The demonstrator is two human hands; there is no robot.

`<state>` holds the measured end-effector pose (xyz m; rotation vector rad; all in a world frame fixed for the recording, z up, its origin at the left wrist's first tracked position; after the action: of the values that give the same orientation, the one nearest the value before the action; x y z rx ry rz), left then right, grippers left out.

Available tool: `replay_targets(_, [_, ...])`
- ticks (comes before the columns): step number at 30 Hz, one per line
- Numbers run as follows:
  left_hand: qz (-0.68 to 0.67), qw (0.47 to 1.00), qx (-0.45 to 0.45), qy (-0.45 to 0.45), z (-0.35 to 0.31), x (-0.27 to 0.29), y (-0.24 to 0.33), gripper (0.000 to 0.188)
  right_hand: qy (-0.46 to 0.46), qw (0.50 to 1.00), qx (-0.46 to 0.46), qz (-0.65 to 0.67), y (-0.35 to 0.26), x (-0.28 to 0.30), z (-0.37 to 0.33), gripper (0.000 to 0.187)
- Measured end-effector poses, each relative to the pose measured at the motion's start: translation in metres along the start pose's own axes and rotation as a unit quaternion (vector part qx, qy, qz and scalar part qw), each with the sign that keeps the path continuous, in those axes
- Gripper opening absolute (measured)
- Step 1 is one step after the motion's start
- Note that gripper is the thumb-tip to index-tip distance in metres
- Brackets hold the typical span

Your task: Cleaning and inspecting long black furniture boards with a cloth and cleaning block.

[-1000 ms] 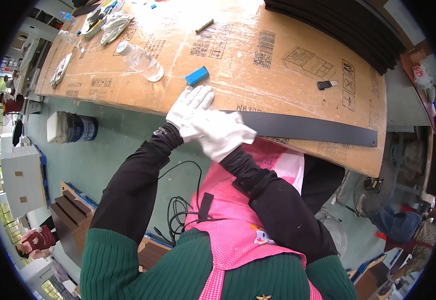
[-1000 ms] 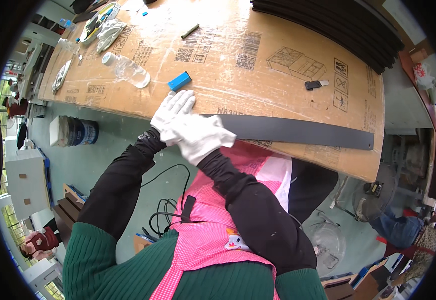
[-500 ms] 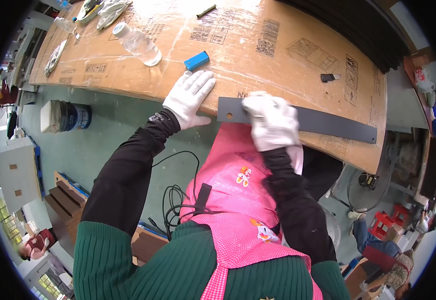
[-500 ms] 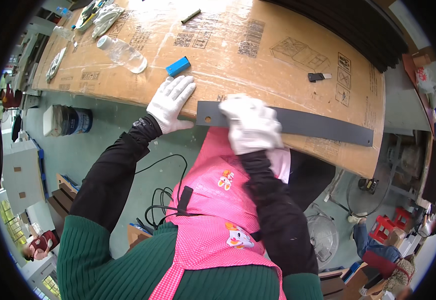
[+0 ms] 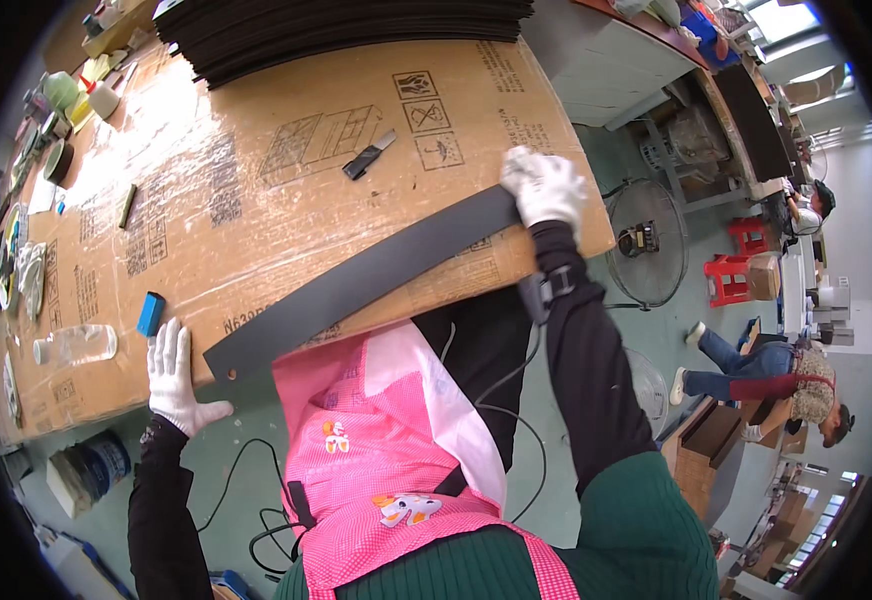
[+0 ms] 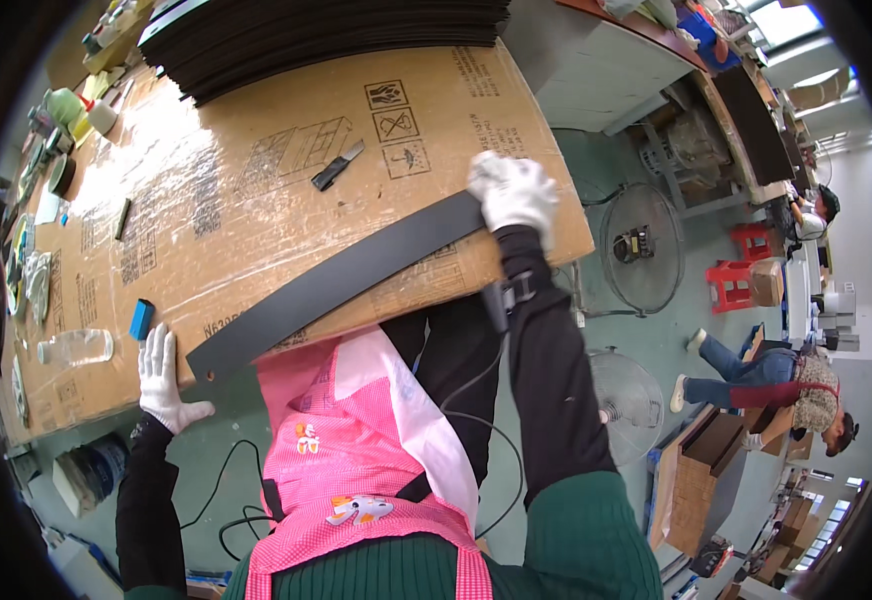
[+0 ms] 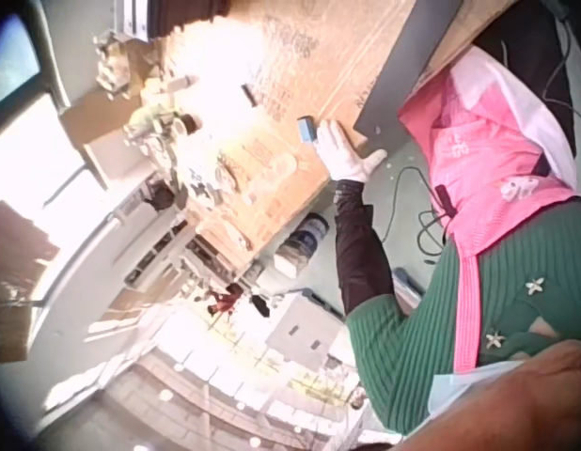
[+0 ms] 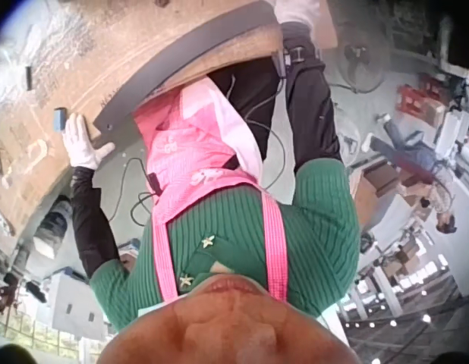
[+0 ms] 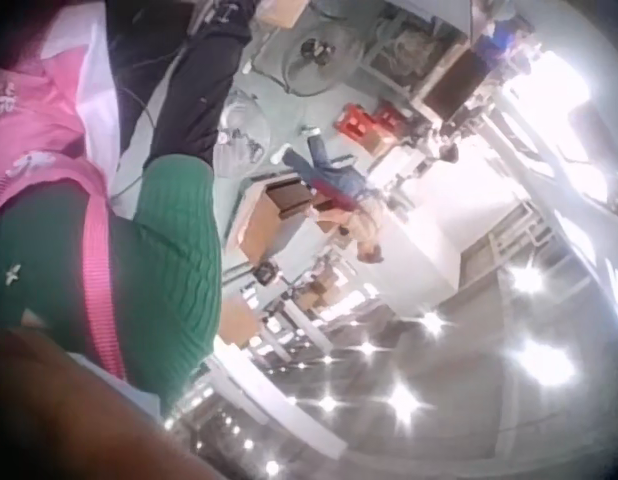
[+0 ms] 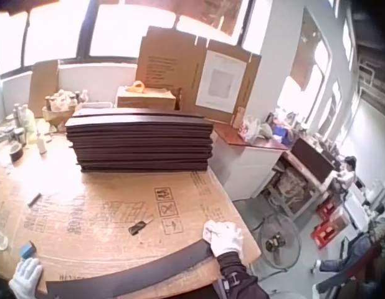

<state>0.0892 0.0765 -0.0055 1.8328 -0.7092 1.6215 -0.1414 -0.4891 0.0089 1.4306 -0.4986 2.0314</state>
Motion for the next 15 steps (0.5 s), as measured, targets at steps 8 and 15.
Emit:
replay_targets(8, [-0.276, 0.951, 0.013, 0.137, -0.010, 0.065, 0.012, 0.053, -0.093, 0.994, -0.063, -0.005, 0.082, 0.019, 0.093, 0.044])
replay_targets(15, [-0.743, 0.402, 0.390, -0.367, -0.059, -0.093, 0.112, 0.066, -0.120, 0.970, 0.149, -0.148, -0.163, 0.037, 0.092, 0.047])
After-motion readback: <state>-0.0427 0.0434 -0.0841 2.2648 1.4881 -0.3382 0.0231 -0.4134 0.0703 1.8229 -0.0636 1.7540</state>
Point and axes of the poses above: each hand's wrist, its own z-axis towards the middle knuckle, its own x-axis out of the back of the hand, y = z × x, the point moved 9 cm from there along z, towards the middle knuckle, and after that the axes turned 15 degrees about x, right-handed, at the moved point
